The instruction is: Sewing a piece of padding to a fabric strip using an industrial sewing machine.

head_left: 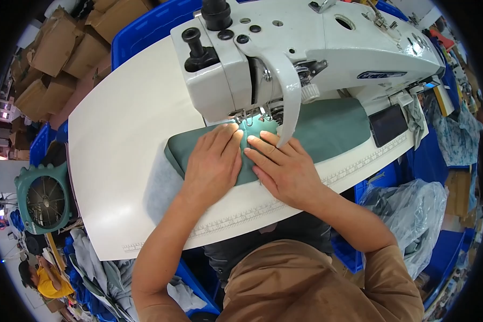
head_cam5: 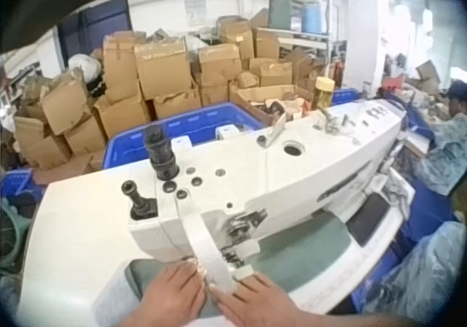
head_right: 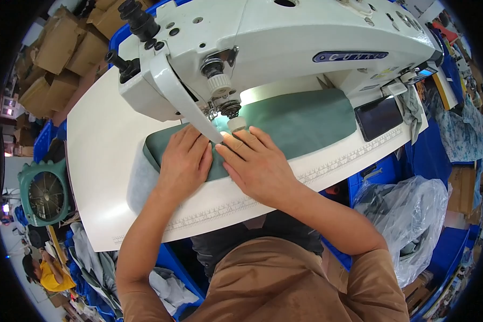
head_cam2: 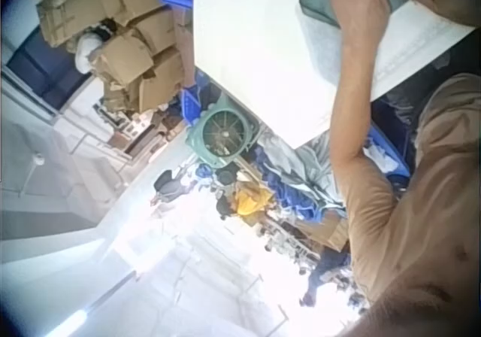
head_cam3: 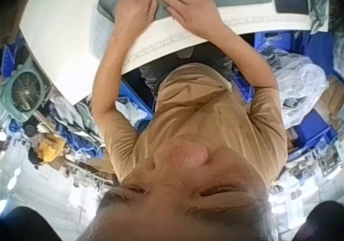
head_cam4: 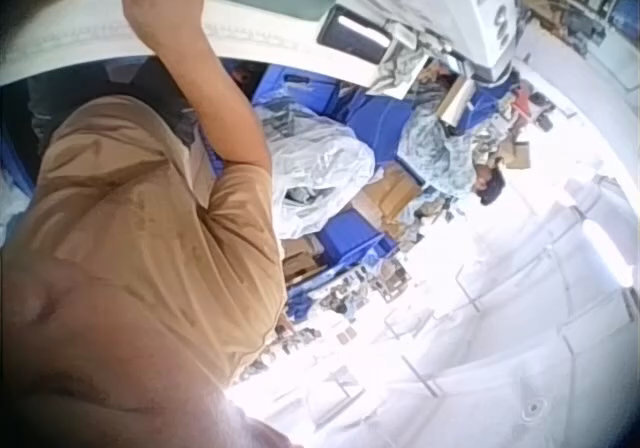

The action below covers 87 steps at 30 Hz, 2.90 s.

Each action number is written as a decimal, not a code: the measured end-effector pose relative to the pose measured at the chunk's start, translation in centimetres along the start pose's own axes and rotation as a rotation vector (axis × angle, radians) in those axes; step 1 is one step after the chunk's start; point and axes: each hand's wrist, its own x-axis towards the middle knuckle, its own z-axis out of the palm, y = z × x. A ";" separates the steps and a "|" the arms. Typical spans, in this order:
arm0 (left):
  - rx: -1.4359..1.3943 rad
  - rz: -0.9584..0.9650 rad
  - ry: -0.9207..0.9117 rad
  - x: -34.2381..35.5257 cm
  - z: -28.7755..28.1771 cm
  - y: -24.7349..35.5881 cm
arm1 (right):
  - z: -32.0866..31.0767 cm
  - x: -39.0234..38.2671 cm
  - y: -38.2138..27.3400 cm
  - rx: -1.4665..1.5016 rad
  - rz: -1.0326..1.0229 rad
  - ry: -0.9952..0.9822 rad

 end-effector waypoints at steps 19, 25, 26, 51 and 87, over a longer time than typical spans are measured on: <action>0.041 0.003 0.002 -0.2 0.3 -0.4 | 0.4 0.0 0.1 -0.016 0.001 0.010; 0.034 -0.009 -0.012 -0.1 0.6 -0.4 | 0.1 0.0 0.1 -0.006 0.009 0.011; 0.036 -0.005 -0.017 -0.1 0.6 -0.4 | 0.1 -0.1 0.1 -0.008 0.006 0.012; 0.112 0.019 -0.065 -0.1 0.0 -0.1 | 0.4 -1.5 0.0 -0.082 -0.129 0.012; 0.082 0.037 -0.025 -0.1 -0.7 -1.2 | 1.3 2.0 2.5 -0.195 -0.086 0.089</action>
